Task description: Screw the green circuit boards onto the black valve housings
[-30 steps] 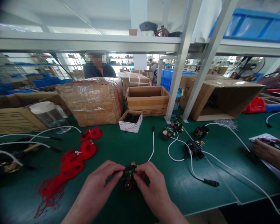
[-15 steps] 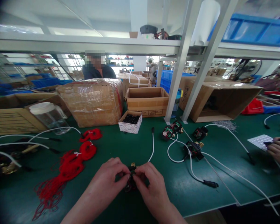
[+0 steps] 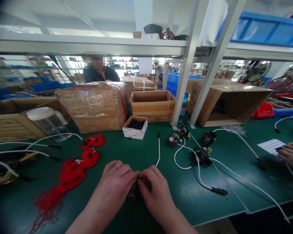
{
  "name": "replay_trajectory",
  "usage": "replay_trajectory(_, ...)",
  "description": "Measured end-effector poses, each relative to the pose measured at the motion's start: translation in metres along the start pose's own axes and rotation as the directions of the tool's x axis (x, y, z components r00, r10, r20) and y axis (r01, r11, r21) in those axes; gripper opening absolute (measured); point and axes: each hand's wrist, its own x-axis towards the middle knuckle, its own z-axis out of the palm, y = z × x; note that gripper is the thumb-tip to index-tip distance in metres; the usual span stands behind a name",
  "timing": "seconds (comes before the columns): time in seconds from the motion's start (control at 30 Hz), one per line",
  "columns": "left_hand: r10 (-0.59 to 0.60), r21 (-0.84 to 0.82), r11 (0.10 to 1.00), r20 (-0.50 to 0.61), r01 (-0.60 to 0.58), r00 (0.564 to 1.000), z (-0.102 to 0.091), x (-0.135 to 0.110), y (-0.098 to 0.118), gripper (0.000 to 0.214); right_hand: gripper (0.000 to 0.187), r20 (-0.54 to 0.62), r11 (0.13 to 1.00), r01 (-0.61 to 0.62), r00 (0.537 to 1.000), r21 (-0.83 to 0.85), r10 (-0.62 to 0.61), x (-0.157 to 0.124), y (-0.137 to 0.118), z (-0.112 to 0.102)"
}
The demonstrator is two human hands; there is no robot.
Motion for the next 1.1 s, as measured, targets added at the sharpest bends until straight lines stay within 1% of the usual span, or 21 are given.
replay_trajectory(0.17,0.016,0.021,1.000,-0.015,-0.015,1.000,0.003,0.001,-0.001,0.019,0.019,0.000,1.000,-0.023,1.000,-0.015,0.023,0.002,0.000,0.001)
replay_trajectory(0.3,0.005,-0.001,1.000,-0.029,-0.005,1.000,0.004,0.002,-0.001,0.019,0.020,-0.014,0.999,-0.036,0.999,0.002,0.036,0.003,0.000,0.002)
replay_trajectory(0.4,-0.009,-0.024,1.000,-0.037,0.009,0.999,0.004,0.002,-0.002,0.020,0.019,-0.003,0.998,-0.056,0.998,0.022,0.056,0.004,0.001,0.002)
replay_trajectory(0.63,-0.019,-0.053,0.998,-0.026,0.018,0.999,0.004,0.000,-0.003,0.023,0.015,0.065,0.977,-0.172,0.984,0.127,0.165,0.009,0.004,0.000)
replay_trajectory(0.8,-0.015,-0.039,0.999,-0.033,0.013,0.999,0.005,0.001,-0.005,0.022,0.014,0.055,0.977,-0.174,0.984,0.122,0.169,0.010,0.004,0.000)
replay_trajectory(1.1,-0.011,-0.079,0.997,-0.071,0.005,0.997,0.005,0.001,-0.006,0.022,0.014,0.052,0.978,-0.172,0.985,0.121,0.166,0.011,0.004,0.001)
